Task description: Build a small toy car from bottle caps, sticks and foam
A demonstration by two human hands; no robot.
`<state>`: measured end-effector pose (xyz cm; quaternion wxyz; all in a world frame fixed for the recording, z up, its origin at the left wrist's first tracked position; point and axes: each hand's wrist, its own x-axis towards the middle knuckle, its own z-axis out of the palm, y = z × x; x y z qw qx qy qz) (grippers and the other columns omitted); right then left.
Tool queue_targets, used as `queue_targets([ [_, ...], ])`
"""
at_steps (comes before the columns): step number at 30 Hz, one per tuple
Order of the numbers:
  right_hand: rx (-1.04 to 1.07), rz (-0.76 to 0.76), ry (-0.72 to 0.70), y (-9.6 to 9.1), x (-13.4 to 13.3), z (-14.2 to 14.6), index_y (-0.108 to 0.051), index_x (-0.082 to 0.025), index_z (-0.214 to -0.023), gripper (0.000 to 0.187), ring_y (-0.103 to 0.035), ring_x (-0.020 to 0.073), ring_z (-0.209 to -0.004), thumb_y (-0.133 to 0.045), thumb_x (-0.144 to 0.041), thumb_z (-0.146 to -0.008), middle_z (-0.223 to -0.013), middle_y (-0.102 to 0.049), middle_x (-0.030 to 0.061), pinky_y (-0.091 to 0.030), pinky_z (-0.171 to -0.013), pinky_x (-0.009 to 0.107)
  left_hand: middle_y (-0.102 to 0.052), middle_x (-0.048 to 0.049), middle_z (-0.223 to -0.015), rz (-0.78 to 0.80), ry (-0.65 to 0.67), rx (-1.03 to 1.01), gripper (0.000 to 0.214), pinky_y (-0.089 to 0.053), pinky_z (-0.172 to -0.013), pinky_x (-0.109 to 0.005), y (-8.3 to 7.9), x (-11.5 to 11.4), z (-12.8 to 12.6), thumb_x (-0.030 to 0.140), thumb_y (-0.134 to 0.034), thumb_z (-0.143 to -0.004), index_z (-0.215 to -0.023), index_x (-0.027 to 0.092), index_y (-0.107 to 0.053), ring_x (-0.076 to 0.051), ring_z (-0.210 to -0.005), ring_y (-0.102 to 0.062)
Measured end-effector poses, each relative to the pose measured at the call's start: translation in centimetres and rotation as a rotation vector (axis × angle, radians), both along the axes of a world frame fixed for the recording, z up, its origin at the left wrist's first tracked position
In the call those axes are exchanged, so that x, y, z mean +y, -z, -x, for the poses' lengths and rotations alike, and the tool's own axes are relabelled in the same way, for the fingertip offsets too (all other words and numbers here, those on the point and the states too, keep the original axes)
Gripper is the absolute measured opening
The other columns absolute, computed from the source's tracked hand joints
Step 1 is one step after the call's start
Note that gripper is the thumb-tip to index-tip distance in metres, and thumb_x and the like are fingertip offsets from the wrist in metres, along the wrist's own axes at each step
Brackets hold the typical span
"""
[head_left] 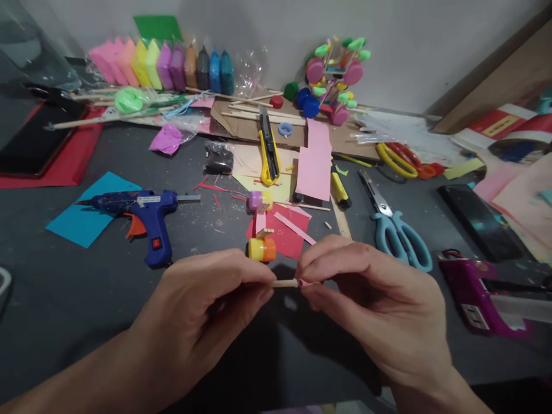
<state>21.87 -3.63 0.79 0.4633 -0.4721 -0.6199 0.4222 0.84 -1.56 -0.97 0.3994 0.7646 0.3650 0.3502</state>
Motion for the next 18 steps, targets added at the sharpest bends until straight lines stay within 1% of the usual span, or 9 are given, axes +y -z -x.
queue_targets([
  [2, -0.008, -0.004, 0.014, 0.02, 0.00, 0.02, -0.076, -0.028, -0.089, 0.023, -0.068, 0.0132, -0.077, -0.073, -0.006, -0.084, -0.080, -0.073, -0.0013, -0.056, -0.068, 0.024, -0.075, 0.0007, -0.081, -0.013, 0.012, 0.018, 0.010, -0.044, -0.057, -0.019, 0.03, 0.02, -0.03, 0.022, -0.059, -0.099, -0.097, 0.025, -0.069, -0.011, -0.066, -0.068],
  [5, -0.033, -0.025, -0.002, 0.14, 0.05, -0.06, -0.076, -0.028, -0.089, 0.022, -0.068, 0.0133, -0.076, -0.073, -0.006, -0.085, -0.080, -0.073, -0.0015, -0.057, -0.068, 0.024, -0.075, 0.0009, -0.080, -0.028, 0.025, 0.039, 0.010, -0.045, -0.057, -0.019, -0.11, 0.07, -0.01, 0.021, -0.058, -0.099, -0.097, 0.024, -0.068, -0.011, -0.065, -0.068],
  [9, -0.056, -0.068, -0.025, 0.24, 0.16, -0.16, -0.074, -0.025, -0.091, 0.019, -0.068, 0.0106, -0.077, -0.074, -0.007, -0.085, -0.082, -0.074, -0.0027, -0.057, -0.069, 0.021, -0.075, 0.0024, -0.085, -0.042, 0.027, 0.101, 0.012, -0.046, -0.059, -0.019, -0.44, 0.12, 0.10, 0.015, -0.058, -0.098, -0.097, 0.024, -0.066, -0.010, -0.069, -0.069],
  [13, -0.086, -0.090, -0.027, 0.38, 0.13, -0.26, -0.073, -0.024, -0.091, 0.016, -0.068, 0.0080, -0.080, -0.073, -0.008, -0.087, -0.084, -0.074, -0.0044, -0.057, -0.071, 0.017, -0.071, 0.0055, -0.080, -0.064, 0.048, 0.091, 0.013, -0.045, -0.061, -0.017, -0.46, 0.23, 0.08, 0.013, -0.058, -0.097, -0.099, 0.023, -0.064, -0.007, -0.066, -0.066],
  [18, -0.157, -0.149, -0.045, 0.45, -0.13, -0.48, -0.071, -0.023, -0.091, 0.016, -0.069, 0.0059, -0.081, -0.074, -0.008, -0.087, -0.084, -0.074, -0.0057, -0.056, -0.076, 0.015, -0.068, 0.0062, -0.077, -0.133, 0.053, 0.076, 0.012, -0.045, -0.063, -0.016, -0.31, 0.21, 0.14, 0.012, -0.056, -0.098, -0.100, 0.022, -0.063, -0.006, -0.066, -0.063],
])
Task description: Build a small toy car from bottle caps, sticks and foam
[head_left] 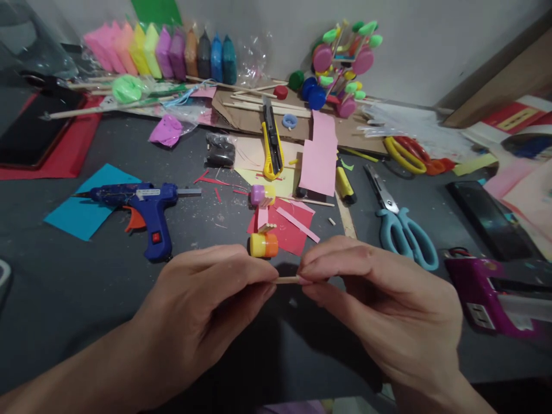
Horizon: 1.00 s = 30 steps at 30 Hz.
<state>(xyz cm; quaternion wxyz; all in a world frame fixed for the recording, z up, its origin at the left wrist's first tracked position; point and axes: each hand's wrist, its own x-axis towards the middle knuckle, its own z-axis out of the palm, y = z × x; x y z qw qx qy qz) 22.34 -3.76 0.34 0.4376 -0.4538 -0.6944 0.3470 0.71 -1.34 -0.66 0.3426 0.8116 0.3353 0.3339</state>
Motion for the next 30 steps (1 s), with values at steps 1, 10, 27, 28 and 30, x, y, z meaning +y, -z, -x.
queue_targets([
  [1, -0.012, -0.006, 0.006, -0.02, -0.07, 0.00, -0.071, -0.022, -0.092, 0.016, -0.069, 0.0056, -0.082, -0.074, -0.007, -0.087, -0.085, -0.074, -0.0057, -0.055, -0.077, 0.014, -0.068, 0.0058, -0.078, -0.012, 0.007, 0.009, 0.012, -0.046, -0.063, -0.017, 0.01, 0.00, 0.05, 0.012, -0.056, -0.098, -0.100, 0.022, -0.063, -0.006, -0.066, -0.063],
  [10, -0.014, -0.045, -0.009, 0.21, 0.20, -0.02, -0.071, -0.021, -0.093, 0.017, -0.069, 0.0062, -0.082, -0.071, -0.005, -0.089, -0.085, -0.073, -0.0048, -0.056, -0.078, 0.015, -0.070, 0.0045, -0.081, -0.074, 0.027, 0.019, 0.012, -0.048, -0.065, -0.016, 0.15, 0.21, 0.16, 0.014, -0.055, -0.100, -0.102, 0.021, -0.065, -0.007, -0.069, -0.063],
  [27, 0.102, 0.048, 0.047, 0.35, -0.09, 0.51, -0.075, -0.025, -0.093, 0.023, -0.070, 0.0101, -0.078, -0.073, -0.004, -0.085, -0.086, -0.075, -0.0036, -0.060, -0.075, 0.021, -0.073, 0.0037, -0.084, -0.160, 0.013, 0.042, 0.013, -0.052, -0.071, -0.014, 0.00, 0.08, 0.15, 0.014, -0.052, -0.102, -0.101, 0.020, -0.064, -0.006, -0.074, -0.066],
  [28, 0.100, 0.035, 0.045, 0.35, -0.12, 0.48, -0.075, -0.025, -0.094, 0.023, -0.070, 0.0099, -0.079, -0.074, -0.004, -0.085, -0.087, -0.076, -0.0037, -0.060, -0.076, 0.021, -0.073, 0.0039, -0.084, -0.146, 0.004, 0.033, 0.013, -0.052, -0.071, -0.013, 0.06, 0.02, 0.14, 0.014, -0.053, -0.101, -0.101, 0.020, -0.064, -0.006, -0.073, -0.066],
  [30, 0.089, 0.010, 0.038, 0.34, -0.13, 0.40, -0.076, -0.026, -0.097, 0.026, -0.071, 0.0100, -0.082, -0.076, -0.004, -0.084, -0.088, -0.077, -0.0037, -0.059, -0.077, 0.020, -0.072, 0.0041, -0.084, -0.119, -0.018, 0.010, 0.013, -0.051, -0.071, -0.014, 0.10, -0.05, 0.15, 0.015, -0.053, -0.101, -0.102, 0.021, -0.065, -0.006, -0.073, -0.066],
])
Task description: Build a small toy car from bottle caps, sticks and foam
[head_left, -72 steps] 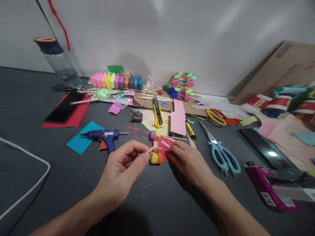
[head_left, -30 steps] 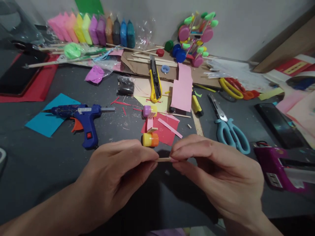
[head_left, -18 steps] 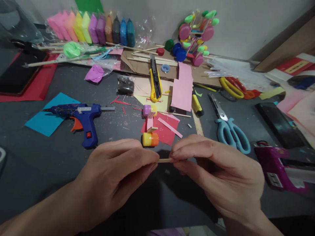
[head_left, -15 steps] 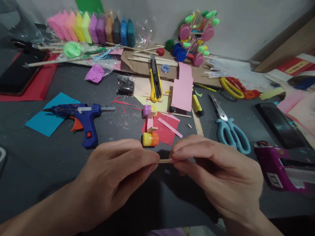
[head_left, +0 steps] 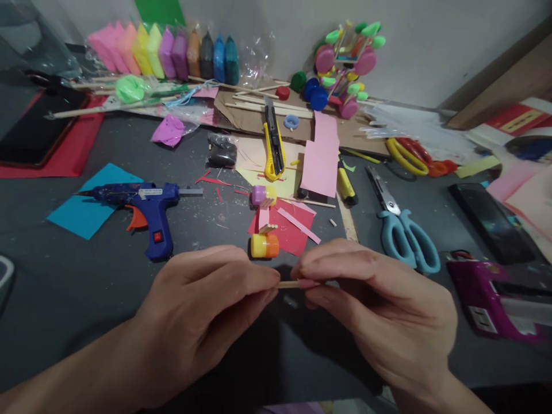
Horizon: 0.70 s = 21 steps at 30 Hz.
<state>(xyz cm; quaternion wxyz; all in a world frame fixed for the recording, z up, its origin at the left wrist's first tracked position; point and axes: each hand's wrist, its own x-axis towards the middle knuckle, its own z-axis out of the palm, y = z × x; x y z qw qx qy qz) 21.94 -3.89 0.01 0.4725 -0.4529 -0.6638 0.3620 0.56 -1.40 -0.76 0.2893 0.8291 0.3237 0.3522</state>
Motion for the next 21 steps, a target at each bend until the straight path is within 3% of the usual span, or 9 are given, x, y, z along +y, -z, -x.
queue_targets([
  [7, -0.001, -0.051, 0.004, -0.09, 0.24, 0.09, -0.078, -0.026, -0.096, 0.029, -0.072, 0.0125, -0.076, -0.073, -0.001, -0.083, -0.083, -0.076, -0.0016, -0.060, -0.070, 0.024, -0.069, 0.0038, -0.074, 0.039, 0.022, -0.007, 0.012, -0.048, -0.058, -0.017, -0.57, 0.18, -0.10, 0.013, -0.054, -0.099, -0.099, 0.019, -0.064, -0.007, -0.062, -0.064],
  [21, -0.098, -0.157, -0.022, 0.29, 0.09, -0.14, -0.076, -0.024, -0.101, 0.033, -0.073, 0.0144, -0.078, -0.071, 0.003, -0.082, -0.087, -0.076, 0.0017, -0.060, -0.069, 0.025, -0.072, 0.0020, -0.076, -0.006, 0.012, -0.008, 0.011, -0.050, -0.062, -0.016, -0.25, 0.40, -0.05, 0.014, -0.056, -0.099, -0.098, 0.017, -0.066, -0.008, -0.066, -0.066],
])
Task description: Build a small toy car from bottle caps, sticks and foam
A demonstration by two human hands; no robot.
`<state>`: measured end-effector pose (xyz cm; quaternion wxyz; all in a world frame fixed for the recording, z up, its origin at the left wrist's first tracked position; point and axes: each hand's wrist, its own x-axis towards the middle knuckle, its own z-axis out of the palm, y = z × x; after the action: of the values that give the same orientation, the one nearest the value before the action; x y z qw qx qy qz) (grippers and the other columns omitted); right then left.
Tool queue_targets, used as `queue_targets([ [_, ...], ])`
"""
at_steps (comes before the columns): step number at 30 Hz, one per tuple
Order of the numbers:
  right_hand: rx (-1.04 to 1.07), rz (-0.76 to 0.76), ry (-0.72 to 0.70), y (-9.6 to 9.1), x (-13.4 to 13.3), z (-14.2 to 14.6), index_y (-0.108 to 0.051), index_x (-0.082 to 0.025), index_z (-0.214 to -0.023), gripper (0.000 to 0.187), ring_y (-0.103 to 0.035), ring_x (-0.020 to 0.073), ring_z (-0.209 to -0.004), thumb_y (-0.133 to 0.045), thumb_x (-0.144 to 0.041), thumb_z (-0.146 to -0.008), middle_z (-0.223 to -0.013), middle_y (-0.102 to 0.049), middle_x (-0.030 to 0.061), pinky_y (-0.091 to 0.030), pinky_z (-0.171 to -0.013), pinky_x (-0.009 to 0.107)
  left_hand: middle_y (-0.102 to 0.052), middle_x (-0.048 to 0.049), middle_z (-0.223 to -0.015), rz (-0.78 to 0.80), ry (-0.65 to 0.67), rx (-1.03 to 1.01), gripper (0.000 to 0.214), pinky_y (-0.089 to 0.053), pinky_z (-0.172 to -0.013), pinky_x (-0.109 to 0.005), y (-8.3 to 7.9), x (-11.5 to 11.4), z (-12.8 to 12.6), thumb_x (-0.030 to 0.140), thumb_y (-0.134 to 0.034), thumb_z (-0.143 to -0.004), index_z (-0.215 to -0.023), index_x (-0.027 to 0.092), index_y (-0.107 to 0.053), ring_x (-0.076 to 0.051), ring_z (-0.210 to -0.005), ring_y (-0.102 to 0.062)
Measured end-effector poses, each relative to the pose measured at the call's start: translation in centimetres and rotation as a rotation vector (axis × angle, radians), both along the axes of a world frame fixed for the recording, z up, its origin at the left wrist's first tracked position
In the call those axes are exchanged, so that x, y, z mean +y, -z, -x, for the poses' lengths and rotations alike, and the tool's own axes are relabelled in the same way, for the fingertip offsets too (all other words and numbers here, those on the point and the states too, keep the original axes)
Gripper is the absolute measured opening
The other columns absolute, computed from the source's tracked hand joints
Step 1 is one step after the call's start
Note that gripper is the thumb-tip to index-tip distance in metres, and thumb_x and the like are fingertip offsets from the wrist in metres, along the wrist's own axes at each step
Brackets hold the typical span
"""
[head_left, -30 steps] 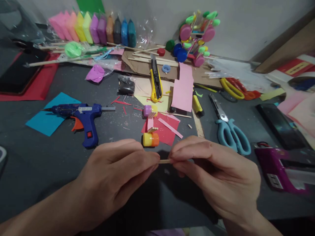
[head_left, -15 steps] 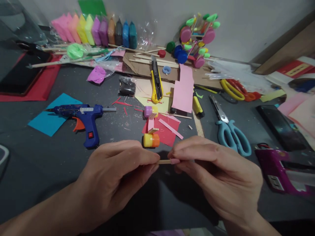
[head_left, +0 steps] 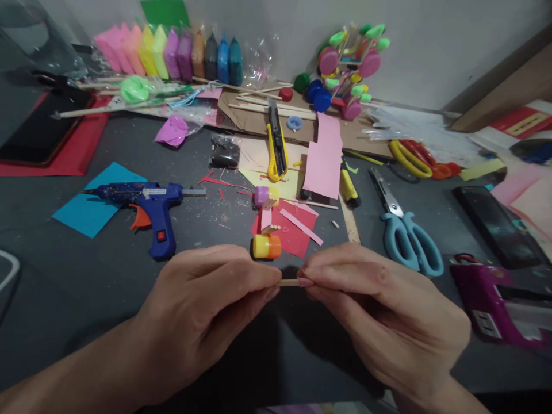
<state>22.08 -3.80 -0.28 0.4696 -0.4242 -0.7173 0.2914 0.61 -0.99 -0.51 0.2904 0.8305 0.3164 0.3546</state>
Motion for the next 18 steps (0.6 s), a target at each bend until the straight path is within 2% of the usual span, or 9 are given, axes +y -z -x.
queue_targets([
  [18, -0.042, 0.004, -0.018, -0.20, 0.22, -0.02, -0.074, -0.023, -0.098, 0.026, -0.073, 0.0144, -0.076, -0.069, 0.000, -0.085, -0.084, -0.077, 0.0018, -0.061, -0.067, 0.026, -0.074, 0.0012, -0.077, -0.057, 0.017, 0.041, 0.013, -0.054, -0.060, -0.019, -0.09, -0.01, 0.05, 0.014, -0.053, -0.101, -0.097, 0.019, -0.066, -0.011, -0.065, -0.069],
])
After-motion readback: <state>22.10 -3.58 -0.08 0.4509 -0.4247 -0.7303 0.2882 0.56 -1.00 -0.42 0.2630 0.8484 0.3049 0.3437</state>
